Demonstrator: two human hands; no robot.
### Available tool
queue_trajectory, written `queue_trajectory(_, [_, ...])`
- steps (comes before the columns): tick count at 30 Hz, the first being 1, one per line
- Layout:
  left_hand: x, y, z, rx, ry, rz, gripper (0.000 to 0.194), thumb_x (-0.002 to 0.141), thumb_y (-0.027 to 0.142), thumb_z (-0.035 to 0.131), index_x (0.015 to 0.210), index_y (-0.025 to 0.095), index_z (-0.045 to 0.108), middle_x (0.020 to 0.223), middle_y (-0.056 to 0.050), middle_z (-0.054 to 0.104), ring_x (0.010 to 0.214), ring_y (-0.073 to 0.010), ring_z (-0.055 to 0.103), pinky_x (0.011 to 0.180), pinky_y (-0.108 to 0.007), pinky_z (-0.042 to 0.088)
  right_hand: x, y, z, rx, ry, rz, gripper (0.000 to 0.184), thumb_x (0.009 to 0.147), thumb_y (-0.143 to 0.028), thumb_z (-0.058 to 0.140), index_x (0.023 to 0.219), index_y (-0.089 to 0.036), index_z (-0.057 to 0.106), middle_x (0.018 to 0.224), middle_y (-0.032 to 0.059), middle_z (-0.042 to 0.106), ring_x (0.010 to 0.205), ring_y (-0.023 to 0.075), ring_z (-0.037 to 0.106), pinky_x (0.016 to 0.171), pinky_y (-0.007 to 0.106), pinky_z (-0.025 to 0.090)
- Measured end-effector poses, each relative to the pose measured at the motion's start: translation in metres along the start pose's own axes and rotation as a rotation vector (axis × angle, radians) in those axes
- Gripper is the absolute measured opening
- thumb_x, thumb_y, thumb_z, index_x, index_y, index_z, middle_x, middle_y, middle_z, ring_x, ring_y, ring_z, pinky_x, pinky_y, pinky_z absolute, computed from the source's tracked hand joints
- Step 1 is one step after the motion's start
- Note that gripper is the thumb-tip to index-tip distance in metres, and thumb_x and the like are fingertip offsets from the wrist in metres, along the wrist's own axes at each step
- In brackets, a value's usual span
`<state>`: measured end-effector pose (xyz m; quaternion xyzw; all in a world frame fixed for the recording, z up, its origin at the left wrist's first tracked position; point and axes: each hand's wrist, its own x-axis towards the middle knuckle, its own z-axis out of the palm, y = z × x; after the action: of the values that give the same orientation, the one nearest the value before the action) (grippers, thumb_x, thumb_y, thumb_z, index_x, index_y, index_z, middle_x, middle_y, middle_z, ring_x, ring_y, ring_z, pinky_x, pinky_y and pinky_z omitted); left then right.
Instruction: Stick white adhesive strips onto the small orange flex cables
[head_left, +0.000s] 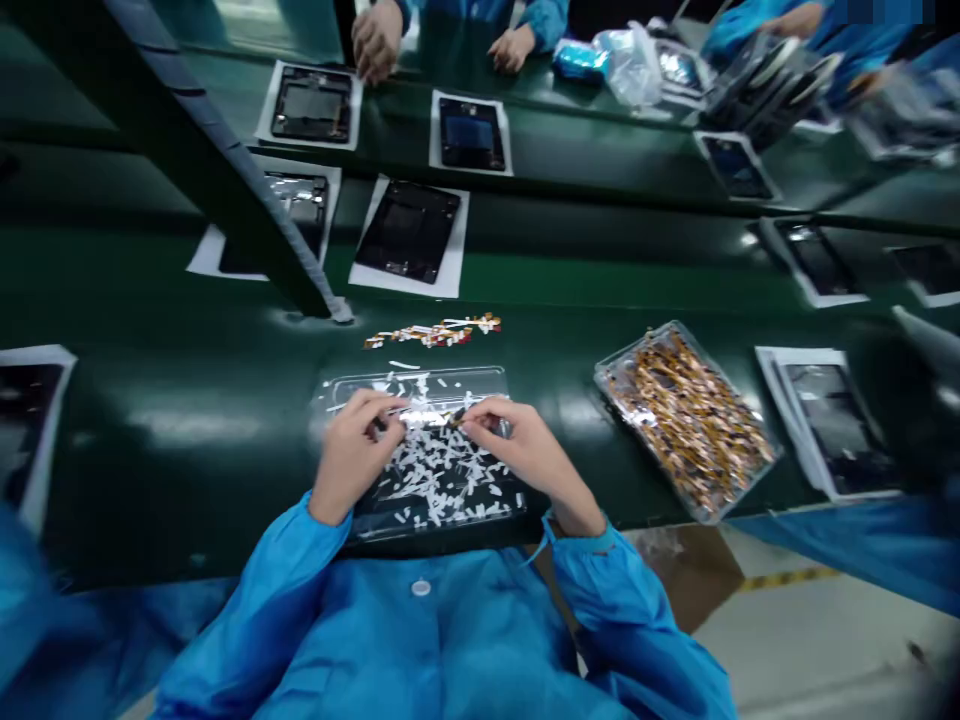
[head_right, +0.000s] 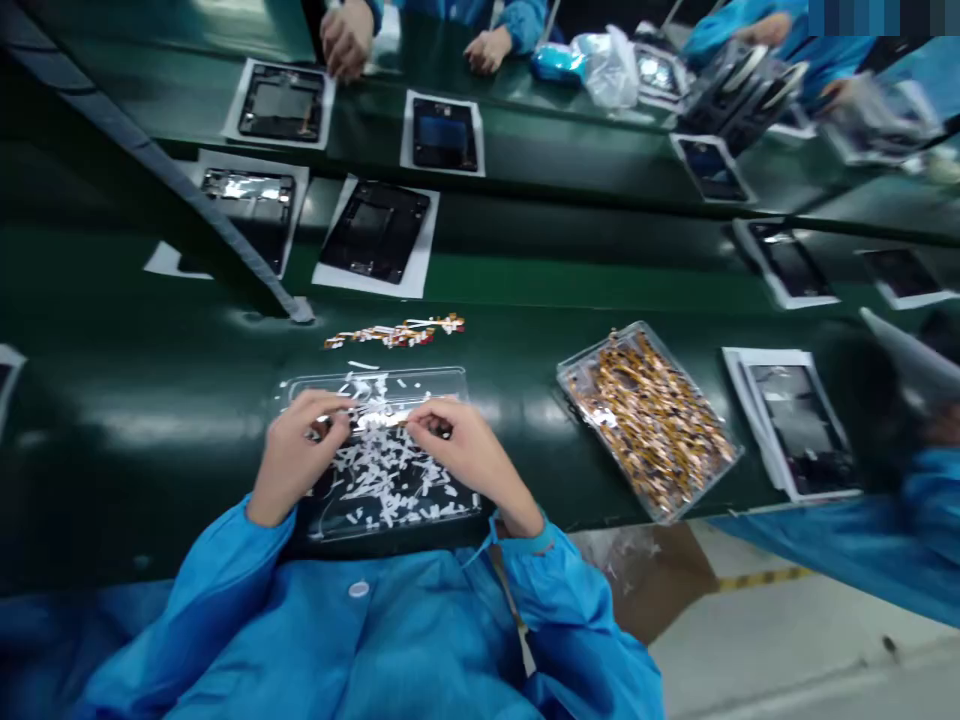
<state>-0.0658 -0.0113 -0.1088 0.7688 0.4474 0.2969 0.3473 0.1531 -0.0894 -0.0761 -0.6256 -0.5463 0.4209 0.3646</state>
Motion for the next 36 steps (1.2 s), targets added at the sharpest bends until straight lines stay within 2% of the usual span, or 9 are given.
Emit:
queue_trajectory(3, [0.002, 0.012, 0.002, -0.243, -0.171, -0.026, 0.025, 0.090, 0.023, 0.063, 0.113, 0.022, 0.073, 0.115, -0.007, 0.069, 0.087, -0.0144, 0.068, 0.062, -0.022, 0.052, 0.001, -0.001, 0.002, 0.039, -0.041, -0.014, 0.019, 0.093, -0.039, 0.064, 0.094, -0.023, 0.073, 0.087, 0.0027, 0.072, 0.083, 0.0186, 0.062, 0.078, 0.033, 0.047])
queue_trajectory(5, [0.004, 0.019, 0.005, -0.310, -0.211, -0.016, 0.017, 0.093, 0.023, 0.062, 0.102, 0.021, 0.076, 0.108, -0.007, 0.072, 0.093, -0.0163, 0.068, 0.062, -0.021, 0.051, 0.003, 0.000, 0.005, 0.051, -0.057, -0.016, 0.020, 0.093, -0.041, 0.065, 0.096, -0.023, 0.074, 0.088, 0.0026, 0.072, 0.083, 0.0187, 0.063, 0.079, 0.033, 0.047])
queue_trajectory(8, [0.007, 0.019, 0.005, -0.367, -0.171, -0.040, 0.016, 0.095, 0.024, 0.061, 0.094, 0.019, 0.077, 0.098, -0.006, 0.075, 0.090, -0.0160, 0.069, 0.060, -0.021, 0.049, 0.004, 0.006, 0.007, 0.035, -0.059, -0.003, 0.024, 0.091, -0.044, 0.068, 0.098, -0.023, 0.075, 0.090, 0.0031, 0.073, 0.085, 0.0193, 0.064, 0.080, 0.033, 0.049])
queue_trajectory(12, [0.009, 0.010, -0.009, -0.354, -0.049, -0.073, 0.013, 0.093, 0.023, 0.065, 0.091, 0.020, 0.078, 0.095, -0.006, 0.075, 0.089, -0.0165, 0.068, 0.060, -0.022, 0.049, 0.002, 0.017, 0.004, -0.005, -0.067, 0.045, 0.029, 0.087, -0.049, 0.071, 0.094, -0.021, 0.077, 0.090, 0.0057, 0.074, 0.082, 0.0209, 0.065, 0.079, 0.034, 0.051])
queue_trajectory(15, [0.008, 0.009, -0.015, -0.296, 0.051, -0.073, 0.018, 0.094, 0.019, 0.061, 0.100, 0.020, 0.078, 0.101, -0.007, 0.074, 0.089, -0.0150, 0.067, 0.060, -0.021, 0.050, 0.002, 0.022, 0.003, -0.019, -0.065, 0.070, 0.032, 0.087, -0.052, 0.071, 0.091, -0.021, 0.078, 0.091, 0.0074, 0.075, 0.083, 0.0229, 0.066, 0.077, 0.036, 0.052])
queue_trajectory(18, [0.002, 0.017, -0.008, -0.153, 0.172, -0.014, 0.025, 0.095, 0.017, 0.057, 0.111, 0.021, 0.075, 0.107, -0.007, 0.070, 0.088, -0.0131, 0.066, 0.064, -0.022, 0.051, 0.003, 0.021, 0.005, -0.002, -0.040, 0.061, 0.031, 0.087, -0.051, 0.070, 0.094, -0.022, 0.078, 0.093, 0.0068, 0.076, 0.084, 0.0228, 0.067, 0.078, 0.036, 0.052])
queue_trajectory(24, [-0.011, 0.032, 0.015, -0.040, 0.035, 0.109, 0.017, 0.096, 0.031, 0.064, 0.101, 0.022, 0.076, 0.095, -0.004, 0.073, 0.090, -0.0163, 0.068, 0.082, -0.030, 0.056, 0.002, 0.012, 0.008, 0.012, -0.034, -0.027, 0.025, 0.091, -0.046, 0.066, 0.097, -0.024, 0.077, 0.095, 0.0061, 0.075, 0.090, 0.0235, 0.066, 0.081, 0.037, 0.051])
queue_trajectory(31, [-0.009, 0.029, 0.020, 0.197, 0.038, 0.185, 0.013, 0.094, 0.021, 0.059, 0.090, 0.020, 0.071, 0.089, -0.001, 0.071, 0.081, -0.0138, 0.067, 0.070, -0.026, 0.049, 0.002, 0.007, 0.013, -0.080, -0.042, -0.086, 0.020, 0.095, -0.042, 0.063, 0.098, -0.025, 0.075, 0.098, 0.0054, 0.075, 0.095, 0.0241, 0.066, 0.086, 0.039, 0.050])
queue_trajectory(36, [-0.012, 0.012, 0.016, 0.302, -0.007, 0.140, 0.009, 0.091, 0.016, 0.057, 0.088, 0.018, 0.065, 0.089, -0.001, 0.068, 0.077, -0.0126, 0.065, 0.066, -0.025, 0.044, -0.008, 0.010, -0.014, -0.053, 0.007, -0.031, 0.020, 0.093, -0.044, 0.066, 0.098, -0.028, 0.076, 0.099, 0.0054, 0.073, 0.092, 0.0231, 0.068, 0.081, 0.037, 0.055])
